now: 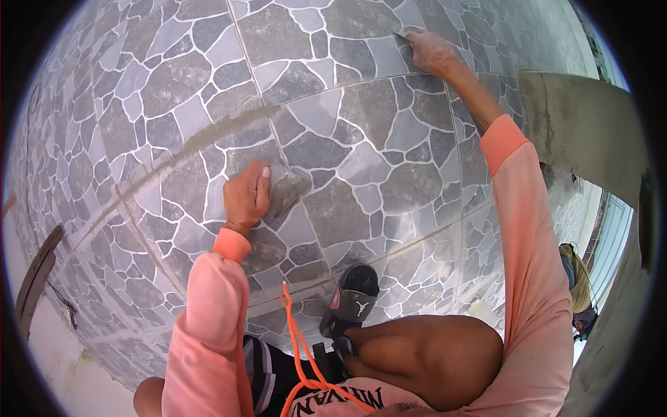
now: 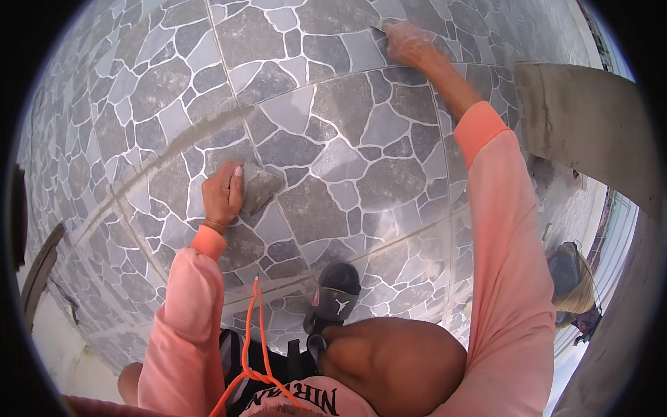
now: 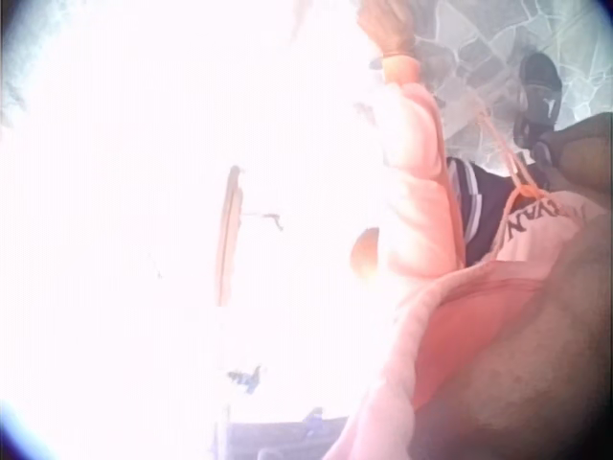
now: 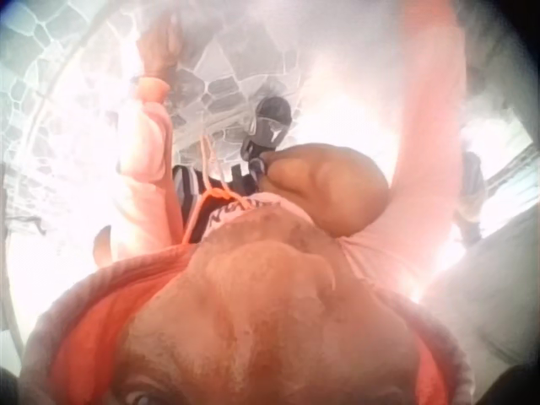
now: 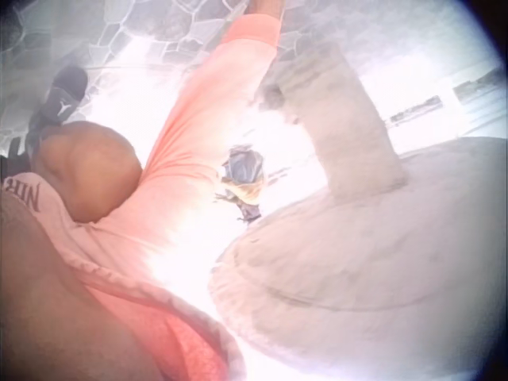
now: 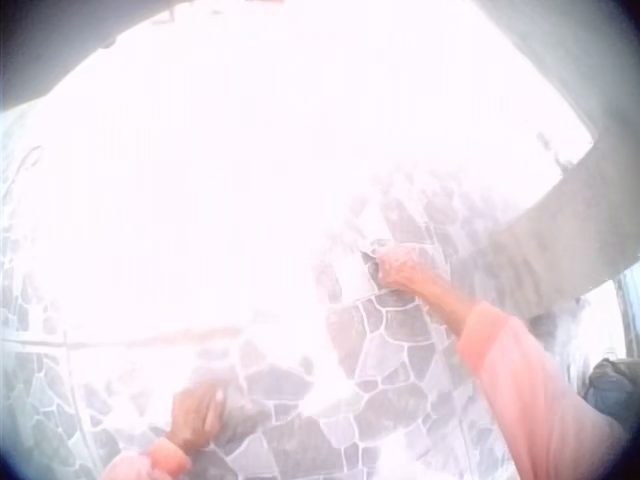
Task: The person applies grout to the gaps between floor tiles using a spreader, then wipes off excess material from the tiles.
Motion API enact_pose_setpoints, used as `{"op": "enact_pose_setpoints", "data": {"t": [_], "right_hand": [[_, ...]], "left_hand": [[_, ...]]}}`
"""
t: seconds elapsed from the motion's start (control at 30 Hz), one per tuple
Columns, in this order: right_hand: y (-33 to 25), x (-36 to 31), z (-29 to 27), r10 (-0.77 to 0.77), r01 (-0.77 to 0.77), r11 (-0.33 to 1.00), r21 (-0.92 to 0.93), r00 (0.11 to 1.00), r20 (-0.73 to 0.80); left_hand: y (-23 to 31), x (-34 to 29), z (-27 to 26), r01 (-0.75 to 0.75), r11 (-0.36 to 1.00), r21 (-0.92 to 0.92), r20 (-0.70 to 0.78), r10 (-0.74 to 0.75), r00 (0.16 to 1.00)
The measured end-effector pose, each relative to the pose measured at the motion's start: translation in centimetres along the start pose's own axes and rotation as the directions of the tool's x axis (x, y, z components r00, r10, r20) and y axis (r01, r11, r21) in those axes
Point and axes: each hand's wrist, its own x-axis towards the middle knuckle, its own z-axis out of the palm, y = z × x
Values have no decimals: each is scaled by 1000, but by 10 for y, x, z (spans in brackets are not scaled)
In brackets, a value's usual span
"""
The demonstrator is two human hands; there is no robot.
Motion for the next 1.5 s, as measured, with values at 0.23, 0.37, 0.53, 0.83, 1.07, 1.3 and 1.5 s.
{"op": "enact_pose_setpoints", "data": {"t": [0.23, 0.37, 0.53, 0.83, 1.07, 1.3, 1.5], "right_hand": [[29, 8, -7, 191, -195, 978, -74, 980, -57], [126, 3, -19, 345, -395, 704, 590, 917, 202], [179, -21, 3, 364, -518, 210, 829, 828, 426], [148, -25, 8, 402, -460, 326, 826, 858, 319], [155, -2, 30, 352, -404, 655, 638, 911, 216], [150, -9, 28, 362, -416, 605, 679, 903, 231], [141, -27, 30, 333, -325, 612, 721, 933, 137]], "left_hand": [[4, 6, 5, 20, 1000, -21, 28, -19, 999], [3, 7, 4, -8, 1000, -21, -15, 7, 1000], [6, 9, 6, 25, 999, -48, 27, -24, 999], [3, 7, 2, 2, 1000, 13, 19, -3, 1000], [3, 9, 8, 1, 1000, 17, 41, -2, 999], [4, 8, 11, -74, 997, 28, 22, 74, 997], [6, 10, 8, -59, 998, 34, 37, 58, 998]]}}
